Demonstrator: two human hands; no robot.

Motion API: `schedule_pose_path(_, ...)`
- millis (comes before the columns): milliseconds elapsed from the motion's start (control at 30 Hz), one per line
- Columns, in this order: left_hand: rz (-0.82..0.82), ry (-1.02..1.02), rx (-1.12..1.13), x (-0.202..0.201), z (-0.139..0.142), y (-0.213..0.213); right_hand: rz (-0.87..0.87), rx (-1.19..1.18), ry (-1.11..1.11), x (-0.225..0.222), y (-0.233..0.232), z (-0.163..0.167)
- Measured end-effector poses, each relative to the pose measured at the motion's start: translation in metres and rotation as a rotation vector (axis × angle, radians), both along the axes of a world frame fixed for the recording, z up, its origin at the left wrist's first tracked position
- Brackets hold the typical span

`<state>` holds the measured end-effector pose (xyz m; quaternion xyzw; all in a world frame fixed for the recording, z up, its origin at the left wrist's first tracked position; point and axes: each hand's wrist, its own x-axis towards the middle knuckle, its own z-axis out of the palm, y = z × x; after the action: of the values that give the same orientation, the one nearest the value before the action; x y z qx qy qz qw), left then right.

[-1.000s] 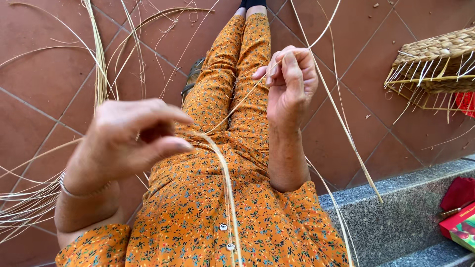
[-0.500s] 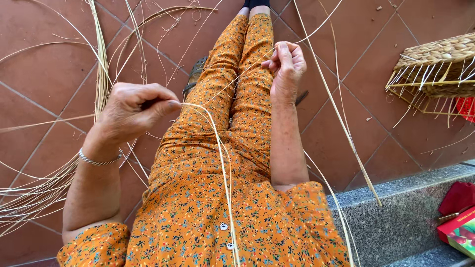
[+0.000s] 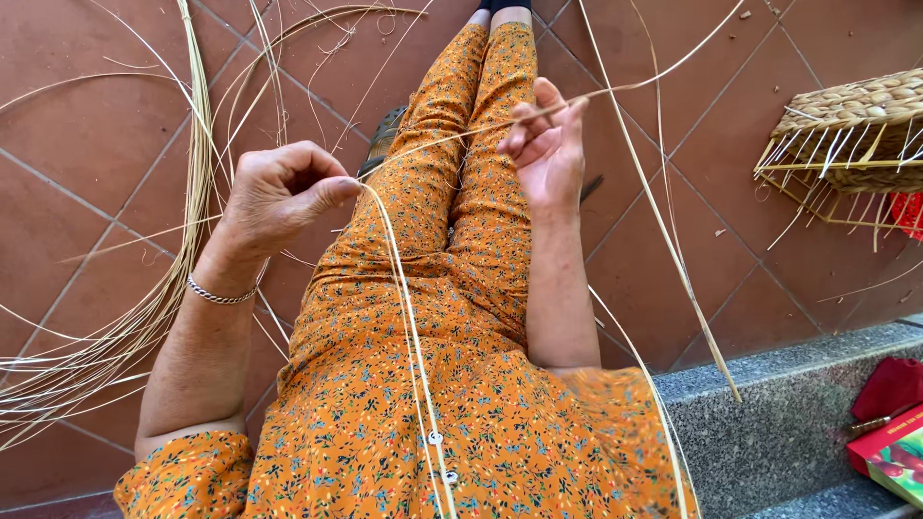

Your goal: The person sits on a tiled floor and splits long rattan/bamboo strips into thinner strands, drawing each strip against a small fixed-blade knife held in one hand while pulling the strip with the other. They work through several strips one at a time, setting finished strands aside near half-woven basket frames.

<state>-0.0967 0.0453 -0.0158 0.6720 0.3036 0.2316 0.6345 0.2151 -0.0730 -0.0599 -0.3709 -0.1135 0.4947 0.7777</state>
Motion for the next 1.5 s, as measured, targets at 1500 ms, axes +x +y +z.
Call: schedule_pose_path(1500, 0.099, 0.514, 0.064, 0.025, -0.052, 0.01, -0.048, -0.634, -0.916, -0.051, 0.039, -0.02)
